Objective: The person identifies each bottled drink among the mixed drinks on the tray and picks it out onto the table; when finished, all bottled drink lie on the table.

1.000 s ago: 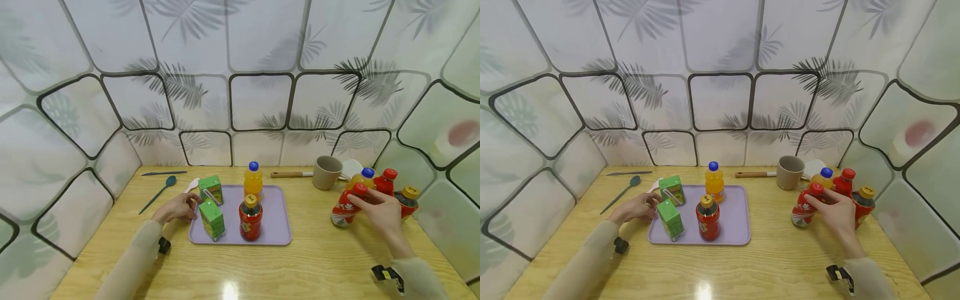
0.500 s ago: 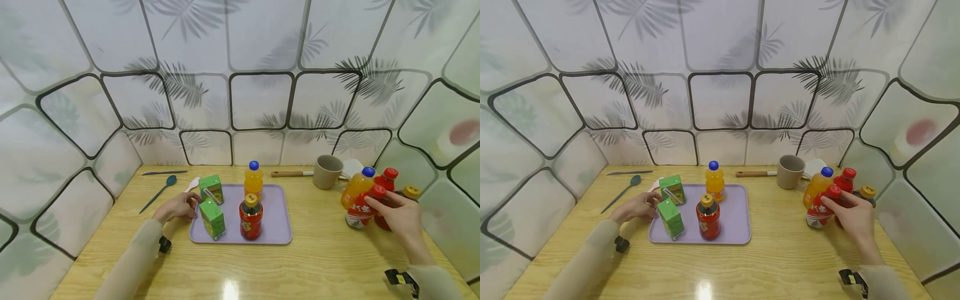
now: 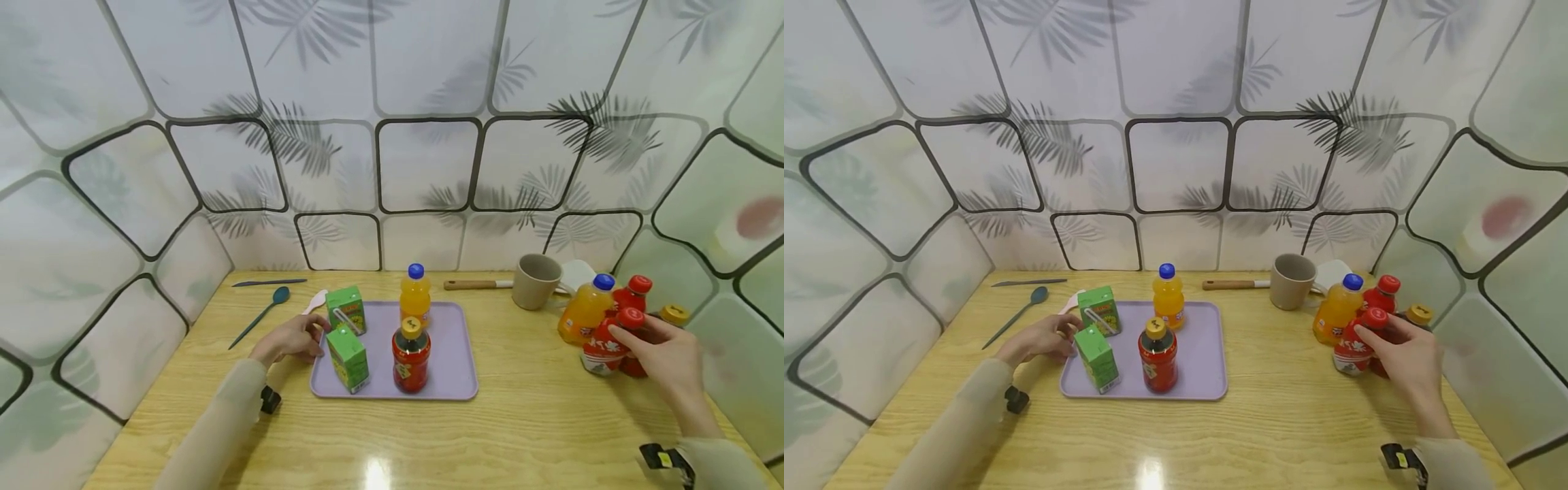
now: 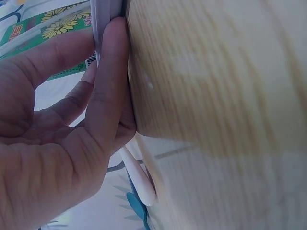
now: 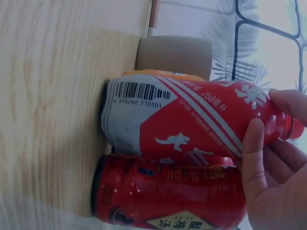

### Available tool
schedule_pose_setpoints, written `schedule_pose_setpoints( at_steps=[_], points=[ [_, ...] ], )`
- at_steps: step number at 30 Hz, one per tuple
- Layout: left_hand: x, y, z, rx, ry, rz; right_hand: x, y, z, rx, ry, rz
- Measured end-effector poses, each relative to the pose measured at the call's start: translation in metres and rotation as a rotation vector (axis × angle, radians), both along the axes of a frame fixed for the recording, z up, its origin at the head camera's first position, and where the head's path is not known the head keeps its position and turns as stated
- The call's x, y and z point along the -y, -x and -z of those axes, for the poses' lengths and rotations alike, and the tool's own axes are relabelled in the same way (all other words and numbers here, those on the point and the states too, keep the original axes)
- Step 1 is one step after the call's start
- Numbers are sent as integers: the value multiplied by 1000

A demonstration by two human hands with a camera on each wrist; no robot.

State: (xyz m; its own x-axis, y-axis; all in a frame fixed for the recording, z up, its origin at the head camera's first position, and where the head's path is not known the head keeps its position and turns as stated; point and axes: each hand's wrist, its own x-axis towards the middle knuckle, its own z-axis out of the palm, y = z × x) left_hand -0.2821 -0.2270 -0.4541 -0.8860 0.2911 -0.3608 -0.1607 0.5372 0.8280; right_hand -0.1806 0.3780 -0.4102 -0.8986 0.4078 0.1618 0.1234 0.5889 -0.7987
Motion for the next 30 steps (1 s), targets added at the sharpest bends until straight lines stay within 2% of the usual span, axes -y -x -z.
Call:
schedule_pose_setpoints(
  at_steps=[3,9,18,22,30],
  points=[
    [0,0,0,1,-9,-3,0,3,-1,-42,6,-17],
    [0,0,0,6,-14,-11,2,10,-7,-128,35,-3],
    [-2,-2,-2,15,-19,-12,-4,12,-10,-108,40,-7],
    [-2,-1,-3,17,-18,-12,-4,11,-10,-89,1,2],
    [-2,0,-1,15,-34,-11,-7,12,-10,-113,-23,-17]
  ],
)
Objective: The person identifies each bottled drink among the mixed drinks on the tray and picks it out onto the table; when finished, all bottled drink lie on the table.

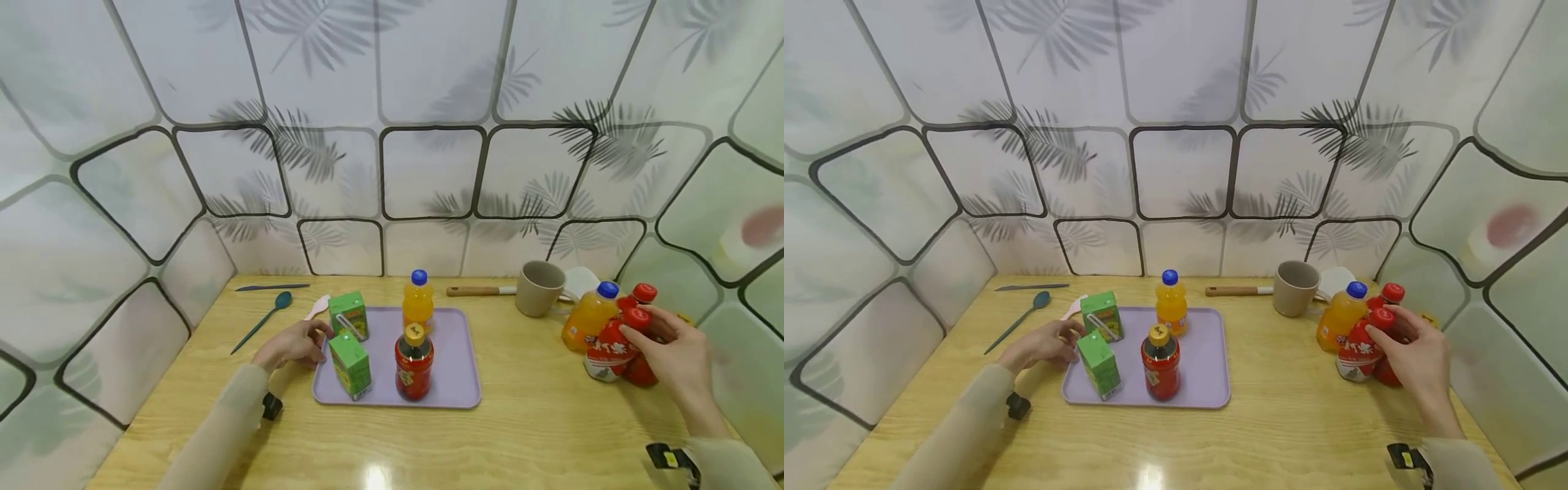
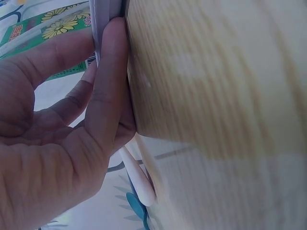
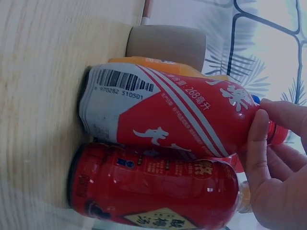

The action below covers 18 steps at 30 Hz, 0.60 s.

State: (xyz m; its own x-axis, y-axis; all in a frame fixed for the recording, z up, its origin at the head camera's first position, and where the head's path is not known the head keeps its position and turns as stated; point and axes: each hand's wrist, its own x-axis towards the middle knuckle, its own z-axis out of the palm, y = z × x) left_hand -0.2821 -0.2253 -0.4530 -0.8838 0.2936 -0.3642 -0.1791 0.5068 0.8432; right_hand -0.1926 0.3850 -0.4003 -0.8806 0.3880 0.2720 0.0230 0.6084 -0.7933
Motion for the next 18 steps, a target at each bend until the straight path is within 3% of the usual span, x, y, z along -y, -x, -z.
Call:
schedule_pose_setpoints(
  at_steps=[7,15,18],
  points=[
    [2,-5,0,-11,6,-6,6,-2,-6,-53,-64,-26],
    [1,-4,-3,-30,10,-1,11,-4,-18,-84,89,-11],
    [1,-3,-2,-24,9,17,13,-6,-22,-109,96,-18]
  ],
)
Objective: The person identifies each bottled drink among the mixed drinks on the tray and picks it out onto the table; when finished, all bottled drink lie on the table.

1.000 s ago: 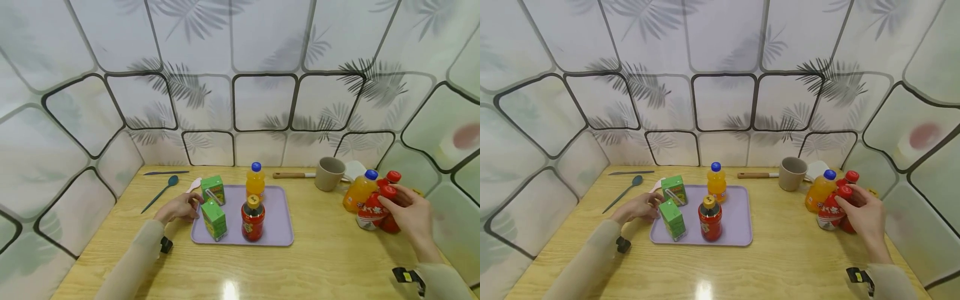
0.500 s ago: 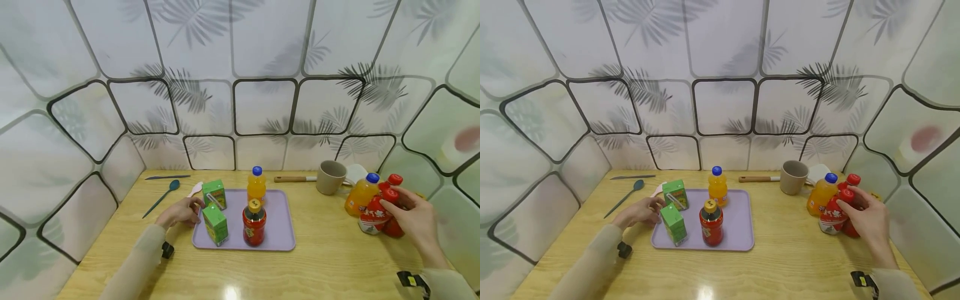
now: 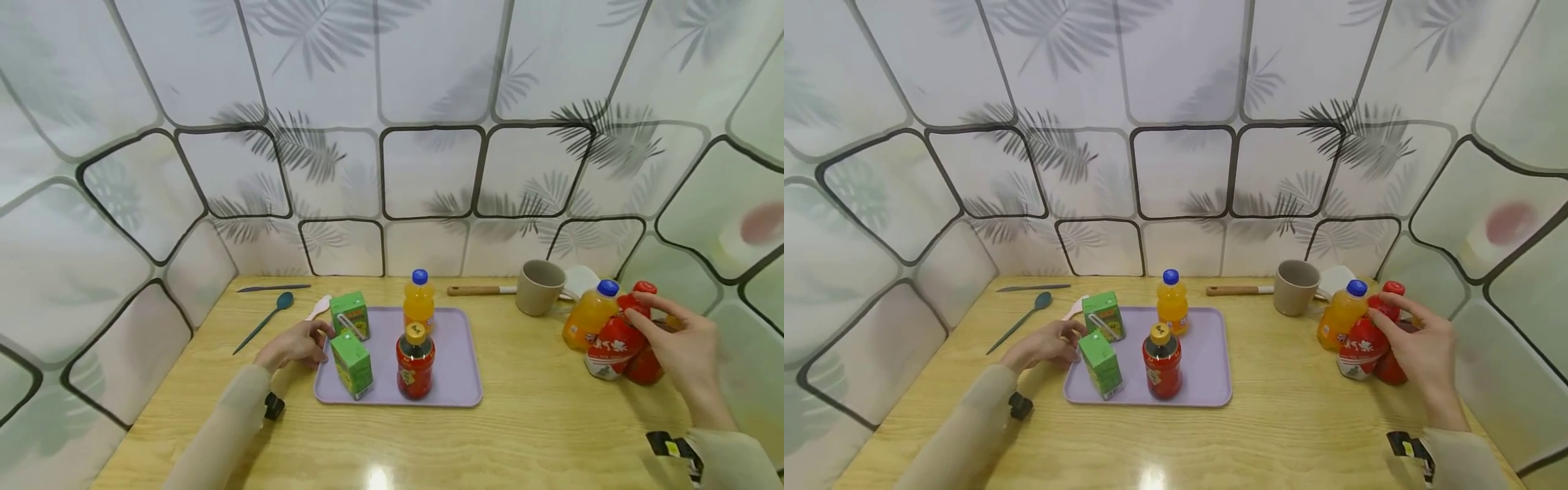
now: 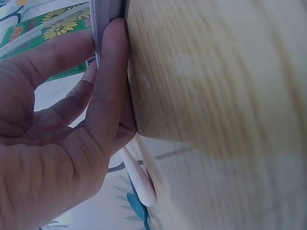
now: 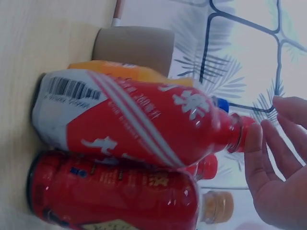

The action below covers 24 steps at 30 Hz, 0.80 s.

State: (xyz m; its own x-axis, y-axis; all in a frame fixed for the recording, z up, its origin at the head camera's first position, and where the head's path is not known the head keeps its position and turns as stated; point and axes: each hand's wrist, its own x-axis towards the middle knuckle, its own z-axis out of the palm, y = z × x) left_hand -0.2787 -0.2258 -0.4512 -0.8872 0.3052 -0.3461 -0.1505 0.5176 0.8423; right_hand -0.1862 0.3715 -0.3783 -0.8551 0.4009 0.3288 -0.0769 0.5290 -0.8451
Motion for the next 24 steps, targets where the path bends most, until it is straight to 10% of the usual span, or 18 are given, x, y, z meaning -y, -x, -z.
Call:
schedule_pose_setpoints(
  at_steps=[14,24],
  points=[
    [-1,2,0,3,11,23,31,13,6,-102,-37,-135],
    [-1,1,1,0,9,-1,72,31,20,-11,23,-433]
  ],
)
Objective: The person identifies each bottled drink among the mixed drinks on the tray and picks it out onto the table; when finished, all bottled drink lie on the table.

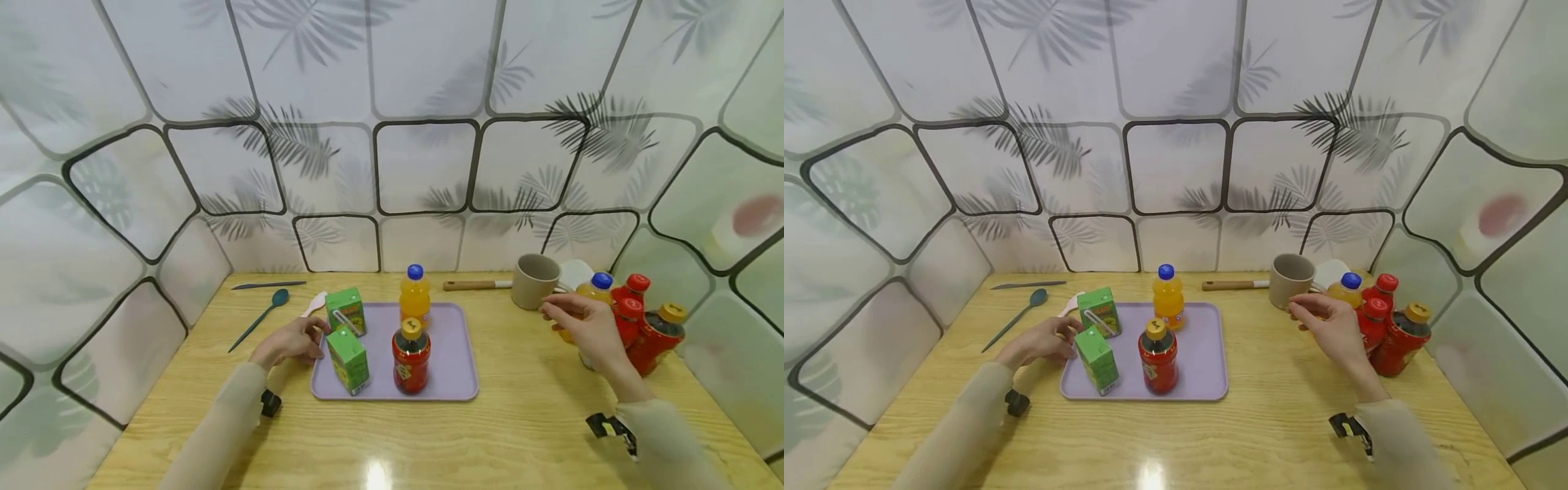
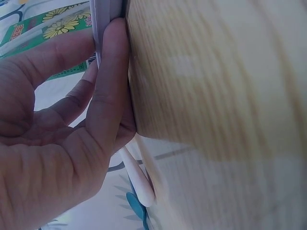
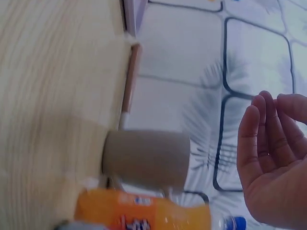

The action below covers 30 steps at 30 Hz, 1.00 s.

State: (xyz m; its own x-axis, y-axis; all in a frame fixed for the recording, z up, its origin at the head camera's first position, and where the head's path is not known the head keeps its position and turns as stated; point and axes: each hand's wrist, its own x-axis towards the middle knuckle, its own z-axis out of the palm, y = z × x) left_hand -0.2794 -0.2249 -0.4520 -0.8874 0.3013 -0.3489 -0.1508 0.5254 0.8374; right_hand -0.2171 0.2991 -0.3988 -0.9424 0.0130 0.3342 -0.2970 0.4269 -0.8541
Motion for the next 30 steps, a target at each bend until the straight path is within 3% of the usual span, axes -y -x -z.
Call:
schedule_pose_setpoints(
  at_steps=[7,15,24,30],
  points=[
    [0,3,3,6,-2,-15,26,12,15,93,116,-129],
    [0,2,2,6,-4,-19,53,20,26,279,221,-226],
    [0,1,1,18,-9,-6,85,24,38,393,259,-345],
    [-1,3,0,23,-2,-29,105,23,40,483,252,-506]
  ],
)
